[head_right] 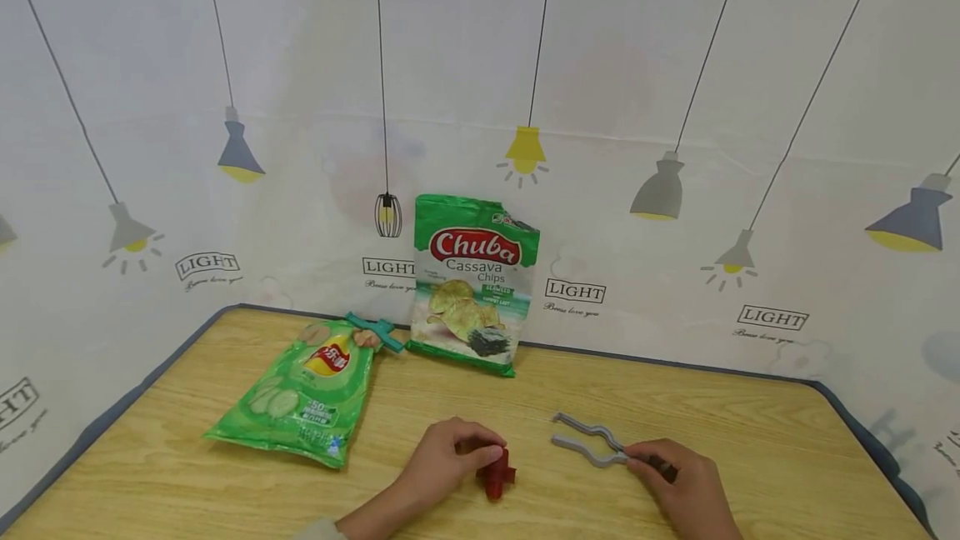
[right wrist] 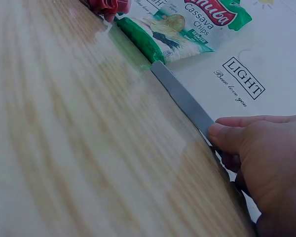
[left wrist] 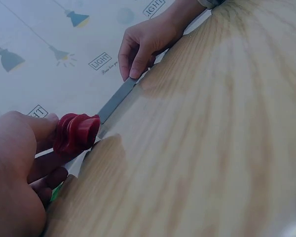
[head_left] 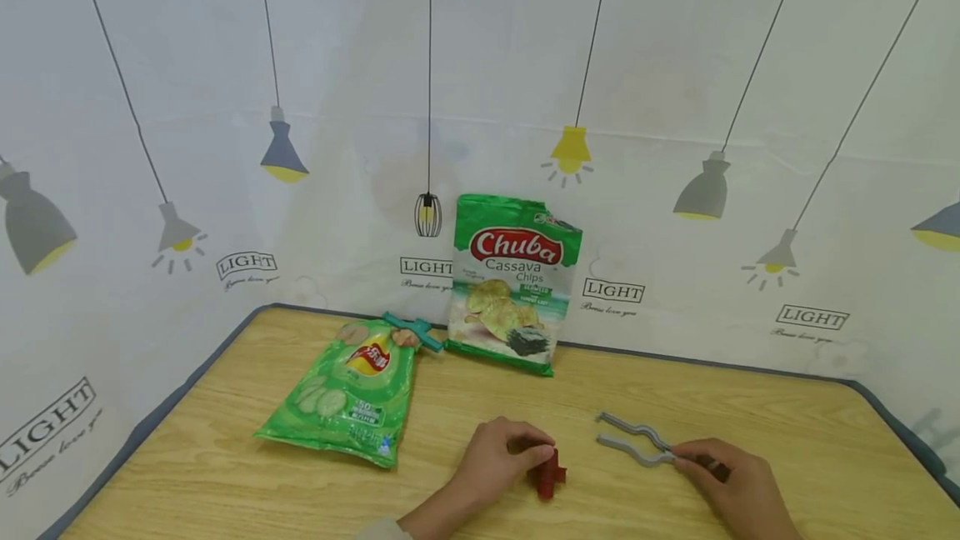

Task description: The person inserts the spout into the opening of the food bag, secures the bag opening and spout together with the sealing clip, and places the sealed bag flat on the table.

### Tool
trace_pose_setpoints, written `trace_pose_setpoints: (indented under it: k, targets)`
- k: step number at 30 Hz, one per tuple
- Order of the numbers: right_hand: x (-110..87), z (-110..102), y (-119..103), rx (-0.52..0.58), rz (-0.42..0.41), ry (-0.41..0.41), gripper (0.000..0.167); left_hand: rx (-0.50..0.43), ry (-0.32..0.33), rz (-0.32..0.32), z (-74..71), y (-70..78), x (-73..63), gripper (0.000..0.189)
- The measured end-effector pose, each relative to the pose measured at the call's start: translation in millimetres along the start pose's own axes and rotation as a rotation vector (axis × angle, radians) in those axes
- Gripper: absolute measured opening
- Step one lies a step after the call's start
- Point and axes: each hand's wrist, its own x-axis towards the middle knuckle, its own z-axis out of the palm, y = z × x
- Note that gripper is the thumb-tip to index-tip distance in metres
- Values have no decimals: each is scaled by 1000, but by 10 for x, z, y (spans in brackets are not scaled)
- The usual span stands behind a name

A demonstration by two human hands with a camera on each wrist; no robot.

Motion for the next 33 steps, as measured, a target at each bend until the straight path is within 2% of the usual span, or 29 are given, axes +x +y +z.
trace_pose_setpoints:
  k: [4,8,11,14,16,18,20,22,25,31,33]
  targets:
    - [-10,-8,19,8,20,-7,20,45,-4,7,7,12,16,17]
    - [-17,-21,23,11,23,1,22,64,23,32,18,-2,23,17]
    - [-29,-27,23,26,-9,51,22,18,63,51,25,-22,30,19]
    - [-41,-20,-1,35,-15,153,18,-60,124,46,17,-26,35,21]
    - [-54,16,-57,60,2,213,16,-110,172,42,-2,-26,31,21]
    - [-64,58,-207,101,14,231,15,-127,221,26,-30,-8,31,20]
    - [-75,141,-337,154,9,208,15,-119,274,20,-78,114,0,19]
    - [-77,222,-468,210,-13,152,16,-93,332,14,-129,225,-15,17]
    - [-66,351,-598,278,-59,62,17,-79,433,32,-195,309,8,15]
    - [21,571,-832,372,-111,-74,17,-54,609,126,-254,-46,259,22]
    - [44,641,-886,391,-145,-110,17,-39,650,153,-270,-94,310,26]
